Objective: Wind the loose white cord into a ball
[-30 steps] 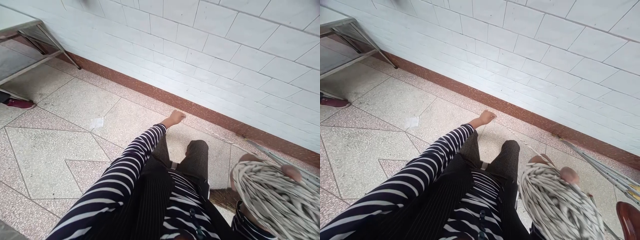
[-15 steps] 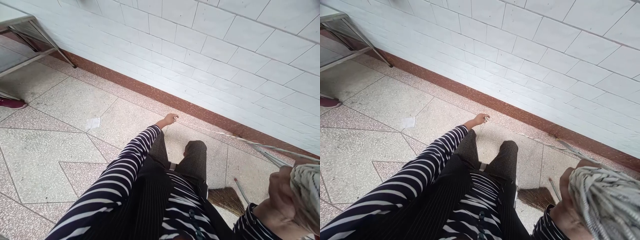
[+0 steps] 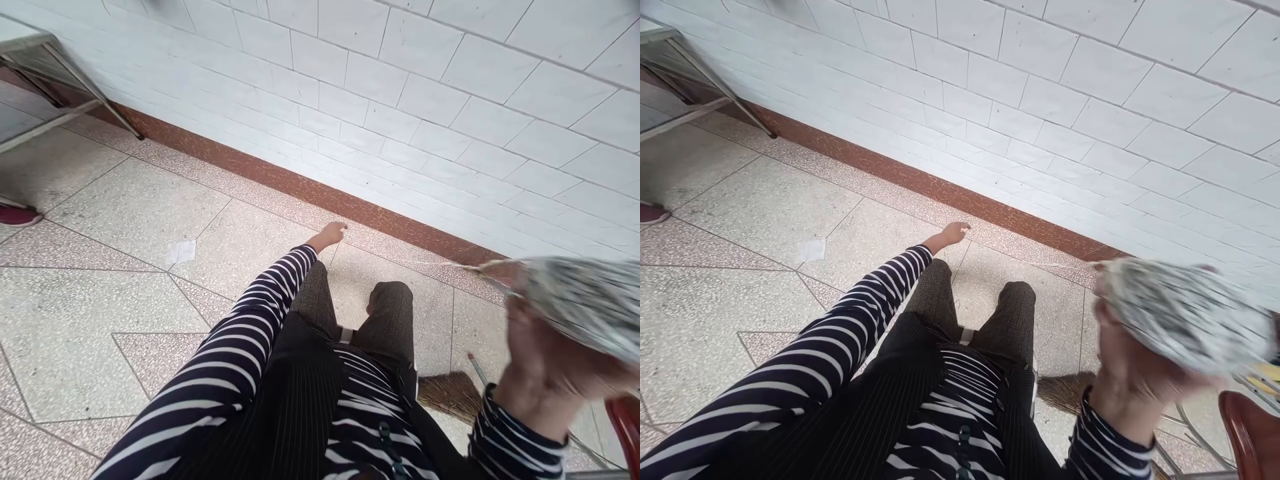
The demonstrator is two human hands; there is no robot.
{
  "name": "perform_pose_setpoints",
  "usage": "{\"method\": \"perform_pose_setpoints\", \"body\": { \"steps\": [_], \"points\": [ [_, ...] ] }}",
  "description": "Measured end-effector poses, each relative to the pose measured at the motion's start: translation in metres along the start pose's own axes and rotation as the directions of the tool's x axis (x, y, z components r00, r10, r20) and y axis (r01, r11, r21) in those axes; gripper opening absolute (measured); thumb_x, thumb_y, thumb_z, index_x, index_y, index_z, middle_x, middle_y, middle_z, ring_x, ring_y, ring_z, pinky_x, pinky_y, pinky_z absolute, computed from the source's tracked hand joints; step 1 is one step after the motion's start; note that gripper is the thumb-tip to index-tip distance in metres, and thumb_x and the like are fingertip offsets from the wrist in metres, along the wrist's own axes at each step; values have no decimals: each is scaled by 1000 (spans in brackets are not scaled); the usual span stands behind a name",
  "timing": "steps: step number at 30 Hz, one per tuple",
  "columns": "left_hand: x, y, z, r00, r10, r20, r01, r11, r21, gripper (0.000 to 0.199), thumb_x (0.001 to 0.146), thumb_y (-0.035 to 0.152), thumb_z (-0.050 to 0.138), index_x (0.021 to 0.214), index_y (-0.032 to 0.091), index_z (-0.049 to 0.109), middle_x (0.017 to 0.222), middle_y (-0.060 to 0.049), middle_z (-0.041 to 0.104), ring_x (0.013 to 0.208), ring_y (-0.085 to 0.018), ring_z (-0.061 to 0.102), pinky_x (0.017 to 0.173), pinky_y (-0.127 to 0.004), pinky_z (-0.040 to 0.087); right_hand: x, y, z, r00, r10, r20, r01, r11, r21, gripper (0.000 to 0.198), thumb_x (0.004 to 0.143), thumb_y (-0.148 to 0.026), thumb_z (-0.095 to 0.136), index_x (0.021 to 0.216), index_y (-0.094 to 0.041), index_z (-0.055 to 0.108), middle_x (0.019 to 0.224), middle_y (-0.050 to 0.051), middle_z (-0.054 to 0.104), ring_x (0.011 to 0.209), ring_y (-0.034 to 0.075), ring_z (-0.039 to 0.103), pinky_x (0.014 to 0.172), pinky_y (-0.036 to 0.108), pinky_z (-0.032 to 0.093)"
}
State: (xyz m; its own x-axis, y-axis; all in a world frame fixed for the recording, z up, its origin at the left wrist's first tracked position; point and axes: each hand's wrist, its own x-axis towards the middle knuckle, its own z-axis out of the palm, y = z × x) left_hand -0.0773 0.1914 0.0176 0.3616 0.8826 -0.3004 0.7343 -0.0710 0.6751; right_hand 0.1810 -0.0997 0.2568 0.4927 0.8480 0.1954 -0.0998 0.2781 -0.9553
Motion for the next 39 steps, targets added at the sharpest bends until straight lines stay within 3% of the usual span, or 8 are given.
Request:
{"method": "perform_pose_setpoints", "body": {
  "steps": [3, 6, 9, 12, 23, 33, 36, 39],
  "points": [
    [-8, 50, 18, 981, 180, 69, -172, 978, -117, 36, 99, 25, 51, 132, 22, 67, 142, -6, 64, 125, -20, 61, 106, -29, 47, 16, 28, 47, 960, 107, 259, -137, 986, 99, 61, 64, -44, 83, 122, -42, 65, 146, 1, 54, 122, 31, 58, 60, 34, 58],
    [-36, 95, 31, 881, 469, 70, -355, 751, -556, 40, 101, 44, 53, 134, 24, 65, 139, -8, 65, 124, -21, 62, 106, -36, 46, 32, 55, 68, 915, 235, 327, -271, 960, 68, 59, 64, -29, 77, 121, -34, 63, 125, 5, 65, 101, 27, 66, 60, 32, 56],
    [-74, 117, 32, 816, 574, 66, -277, 489, -827, 49, 98, 57, 55, 125, 19, 70, 123, -12, 72, 113, -22, 67, 103, -40, 47, 43, 71, 67, 918, 239, 318, -267, 962, 48, 55, 65, -27, 72, 119, -31, 62, 113, 5, 69, 89, 24, 66, 60, 32, 55],
    [-99, 117, 27, 811, 582, 68, -216, 404, -889, 51, 92, 59, 63, 114, 15, 74, 99, -11, 76, 101, -21, 70, 101, -41, 47, 48, 83, 58, 932, 225, 283, -252, 966, 63, 52, 69, -28, 70, 120, -30, 61, 113, 4, 70, 88, 22, 66, 62, 31, 56],
    [-79, 67, 48, 846, 532, -22, -512, 801, -311, 35, 97, 39, 55, 81, 16, 77, 88, -5, 77, 86, -18, 67, 89, -29, 46, 27, 79, 33, 871, 303, 387, -430, 852, 300, 58, 63, -41, 83, 118, -34, 67, 117, 3, 71, 90, 24, 70, 56, 28, 54],
    [-69, 40, 43, 944, 326, 44, -327, 945, 14, 28, 98, 25, 52, 107, 19, 77, 112, -6, 77, 106, -24, 69, 94, -32, 48, 12, 53, 9, 885, 247, 394, -385, 865, 321, 76, 61, -43, 88, 132, -36, 63, 117, 4, 71, 89, 25, 69, 54, 29, 56],
    [-75, 60, 42, 925, 378, 25, -372, 919, -128, 30, 97, 23, 56, 121, 19, 72, 124, -9, 73, 116, -24, 66, 104, -35, 46, 7, 66, 14, 854, 305, 421, -439, 858, 268, 74, 62, -42, 86, 132, -38, 62, 117, 4, 71, 87, 26, 71, 50, 28, 52],
    [-89, 86, 50, 848, 528, 38, -426, 723, -543, 40, 97, 32, 60, 135, 18, 63, 132, -12, 69, 122, -22, 64, 105, -35, 46, 2, 85, 20, 801, 384, 459, -516, 832, 204, 71, 65, -35, 82, 133, -37, 60, 116, 3, 72, 84, 25, 72, 49, 28, 51]
  ]
}}
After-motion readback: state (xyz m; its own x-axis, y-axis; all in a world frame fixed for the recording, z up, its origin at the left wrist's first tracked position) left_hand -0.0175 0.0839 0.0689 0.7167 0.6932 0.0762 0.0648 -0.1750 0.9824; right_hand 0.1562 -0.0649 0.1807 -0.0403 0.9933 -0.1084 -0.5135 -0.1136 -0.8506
